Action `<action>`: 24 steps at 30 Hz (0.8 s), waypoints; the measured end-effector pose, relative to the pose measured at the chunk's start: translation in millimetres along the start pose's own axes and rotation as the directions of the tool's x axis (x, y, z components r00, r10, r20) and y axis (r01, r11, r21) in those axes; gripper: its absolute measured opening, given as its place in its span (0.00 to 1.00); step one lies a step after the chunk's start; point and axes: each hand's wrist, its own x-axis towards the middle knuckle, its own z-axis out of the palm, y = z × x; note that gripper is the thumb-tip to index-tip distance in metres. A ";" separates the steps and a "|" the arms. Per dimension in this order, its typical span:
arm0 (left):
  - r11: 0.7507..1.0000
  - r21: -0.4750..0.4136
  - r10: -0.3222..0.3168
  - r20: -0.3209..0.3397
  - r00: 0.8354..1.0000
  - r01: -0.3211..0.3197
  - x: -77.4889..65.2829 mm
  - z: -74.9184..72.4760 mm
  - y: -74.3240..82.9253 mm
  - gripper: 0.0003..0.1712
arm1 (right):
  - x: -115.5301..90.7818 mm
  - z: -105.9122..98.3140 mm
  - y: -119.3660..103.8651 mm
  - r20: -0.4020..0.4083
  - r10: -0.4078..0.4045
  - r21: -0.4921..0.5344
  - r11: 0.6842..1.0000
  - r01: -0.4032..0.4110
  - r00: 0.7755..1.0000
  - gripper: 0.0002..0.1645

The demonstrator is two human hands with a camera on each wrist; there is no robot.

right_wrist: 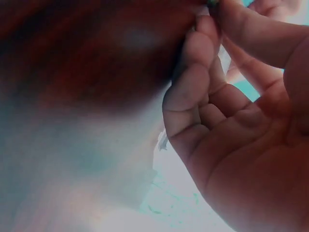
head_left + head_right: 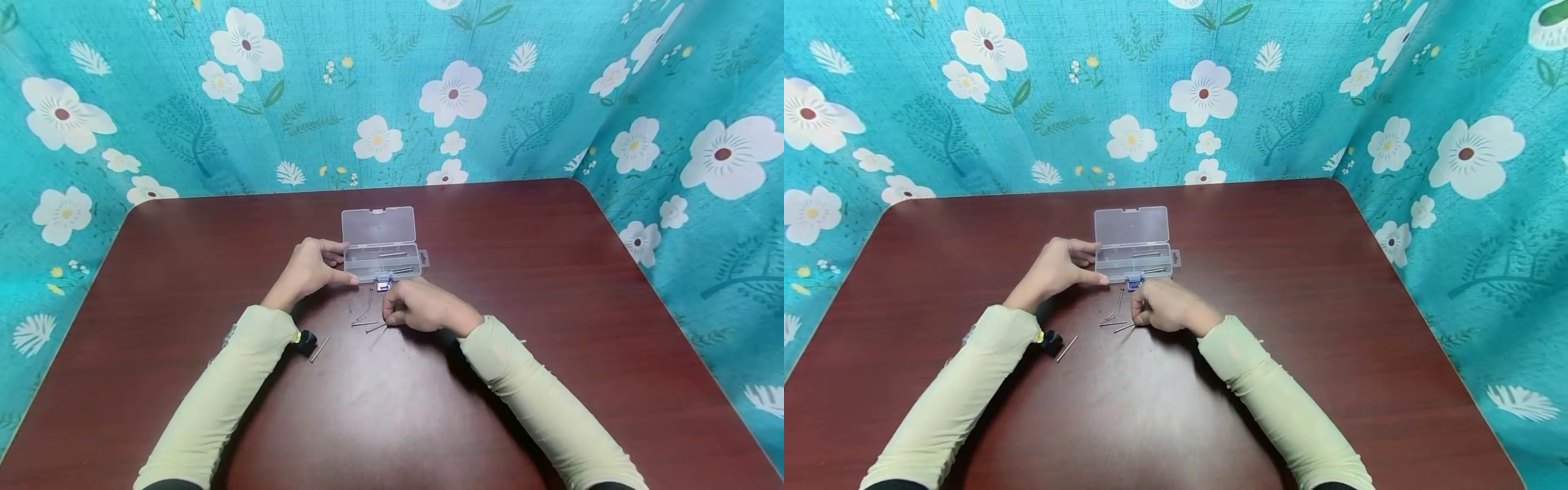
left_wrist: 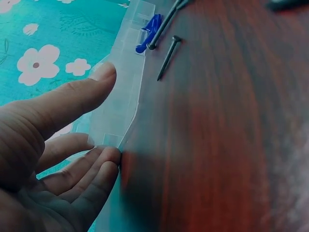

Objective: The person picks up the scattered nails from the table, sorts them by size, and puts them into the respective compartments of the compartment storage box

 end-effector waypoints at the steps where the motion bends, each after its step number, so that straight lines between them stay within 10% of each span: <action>1: 1.000 0.000 -0.006 0.000 1.000 0.006 -1.0 0.1 -1.3 0.43 | 0.8 0.8 1.3 0.001 -0.010 0.007 1.000 0.010 1.000 0.08; 13: 1.000 0.000 0.000 -0.013 1.000 0.000 1.4 -2.4 -1.0 0.43 | -3.5 -12.3 17.3 -0.106 0.104 0.293 0.954 -0.069 0.989 0.06; 24: 1.000 0.007 0.000 -0.003 1.000 0.000 2.9 -3.2 -0.6 0.43 | -2.0 -34.6 27.8 -0.306 0.317 0.497 0.857 -0.133 0.898 0.11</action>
